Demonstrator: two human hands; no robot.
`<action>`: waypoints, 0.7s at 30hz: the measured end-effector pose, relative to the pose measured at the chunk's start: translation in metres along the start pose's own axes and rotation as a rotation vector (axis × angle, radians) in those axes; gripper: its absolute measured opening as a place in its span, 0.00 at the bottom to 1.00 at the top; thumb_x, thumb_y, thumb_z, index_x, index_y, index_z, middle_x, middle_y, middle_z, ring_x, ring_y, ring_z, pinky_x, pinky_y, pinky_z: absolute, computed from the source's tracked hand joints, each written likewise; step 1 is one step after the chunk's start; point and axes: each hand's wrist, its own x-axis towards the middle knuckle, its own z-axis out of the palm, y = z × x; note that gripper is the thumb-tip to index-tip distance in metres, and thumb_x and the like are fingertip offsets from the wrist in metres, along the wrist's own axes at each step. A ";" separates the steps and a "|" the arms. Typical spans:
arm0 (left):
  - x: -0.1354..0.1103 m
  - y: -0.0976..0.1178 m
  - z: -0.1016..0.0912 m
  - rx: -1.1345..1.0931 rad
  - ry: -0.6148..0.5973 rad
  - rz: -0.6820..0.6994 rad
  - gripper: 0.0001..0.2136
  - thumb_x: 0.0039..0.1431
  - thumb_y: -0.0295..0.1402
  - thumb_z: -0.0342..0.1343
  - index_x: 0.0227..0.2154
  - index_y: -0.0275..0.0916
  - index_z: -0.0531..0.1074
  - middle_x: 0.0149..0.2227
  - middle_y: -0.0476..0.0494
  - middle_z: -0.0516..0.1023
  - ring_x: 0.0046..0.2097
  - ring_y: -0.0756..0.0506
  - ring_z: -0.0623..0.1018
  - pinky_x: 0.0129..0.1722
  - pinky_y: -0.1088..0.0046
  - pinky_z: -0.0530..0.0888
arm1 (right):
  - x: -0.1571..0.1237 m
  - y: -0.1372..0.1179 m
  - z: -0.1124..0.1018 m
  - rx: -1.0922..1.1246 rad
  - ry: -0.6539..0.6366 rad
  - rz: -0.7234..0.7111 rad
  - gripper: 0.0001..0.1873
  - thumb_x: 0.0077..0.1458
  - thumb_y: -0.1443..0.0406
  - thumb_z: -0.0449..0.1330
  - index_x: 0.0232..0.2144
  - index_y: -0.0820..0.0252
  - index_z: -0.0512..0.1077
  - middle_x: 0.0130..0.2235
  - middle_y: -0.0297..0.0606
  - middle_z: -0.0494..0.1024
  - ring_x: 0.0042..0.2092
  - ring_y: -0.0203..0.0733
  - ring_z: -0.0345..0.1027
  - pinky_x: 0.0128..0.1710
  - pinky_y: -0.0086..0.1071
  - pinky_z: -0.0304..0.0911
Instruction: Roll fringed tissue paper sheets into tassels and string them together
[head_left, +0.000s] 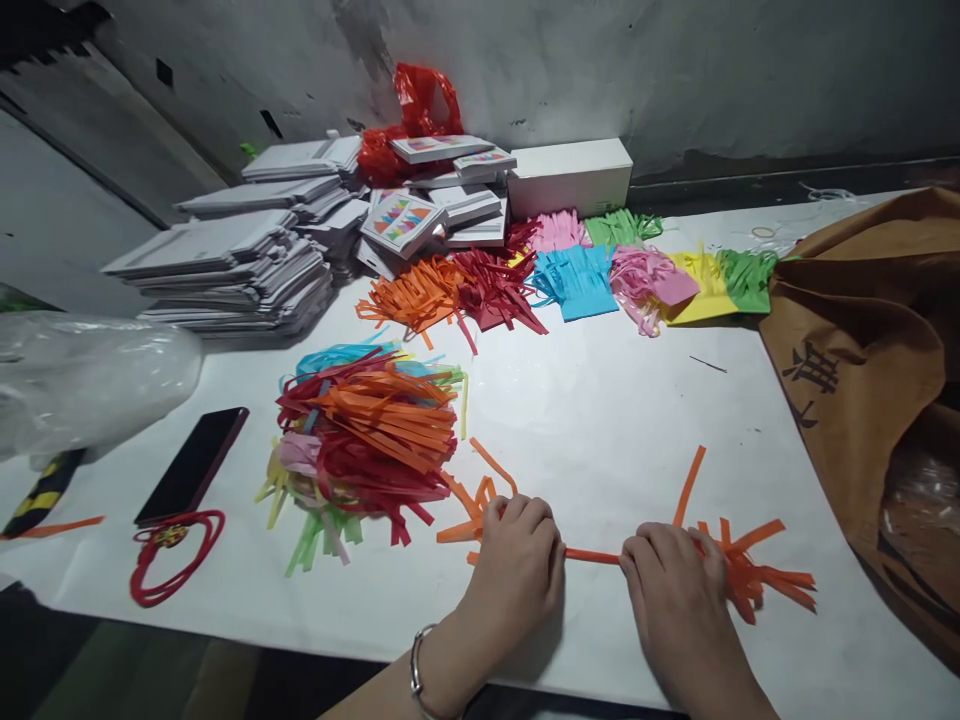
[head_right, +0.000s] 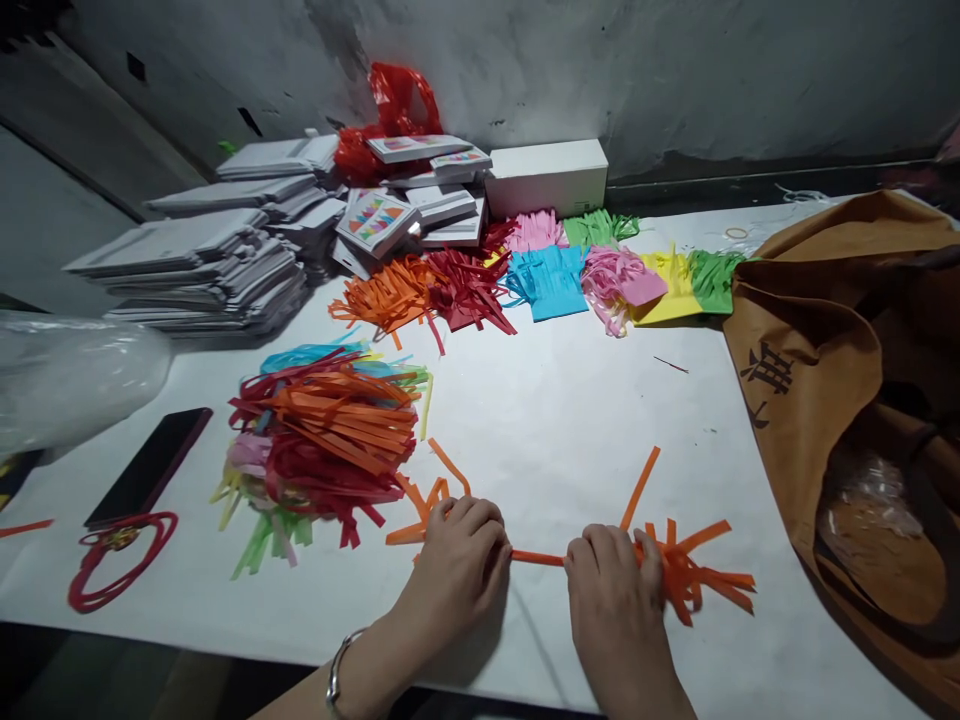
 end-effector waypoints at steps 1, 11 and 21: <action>0.000 0.000 0.001 0.033 -0.008 0.002 0.07 0.61 0.22 0.51 0.30 0.38 0.71 0.35 0.44 0.76 0.38 0.41 0.72 0.45 0.52 0.67 | 0.001 -0.002 0.000 -0.014 -0.008 0.013 0.13 0.69 0.70 0.47 0.33 0.56 0.68 0.36 0.38 0.74 0.42 0.49 0.67 0.58 0.59 0.51; -0.005 -0.012 0.008 0.240 -0.012 0.439 0.05 0.62 0.23 0.60 0.32 0.39 0.73 0.34 0.49 0.76 0.40 0.43 0.72 0.59 0.49 0.56 | 0.000 -0.001 0.003 0.180 0.034 -0.188 0.17 0.69 0.73 0.45 0.39 0.55 0.72 0.38 0.35 0.76 0.44 0.43 0.67 0.65 0.54 0.44; 0.017 -0.011 -0.003 -0.034 -0.137 0.196 0.07 0.60 0.21 0.59 0.32 0.39 0.78 0.36 0.46 0.81 0.38 0.44 0.77 0.41 0.65 0.68 | 0.016 -0.008 -0.001 0.115 0.070 -0.307 0.19 0.68 0.76 0.44 0.33 0.59 0.71 0.30 0.34 0.73 0.35 0.41 0.64 0.57 0.48 0.51</action>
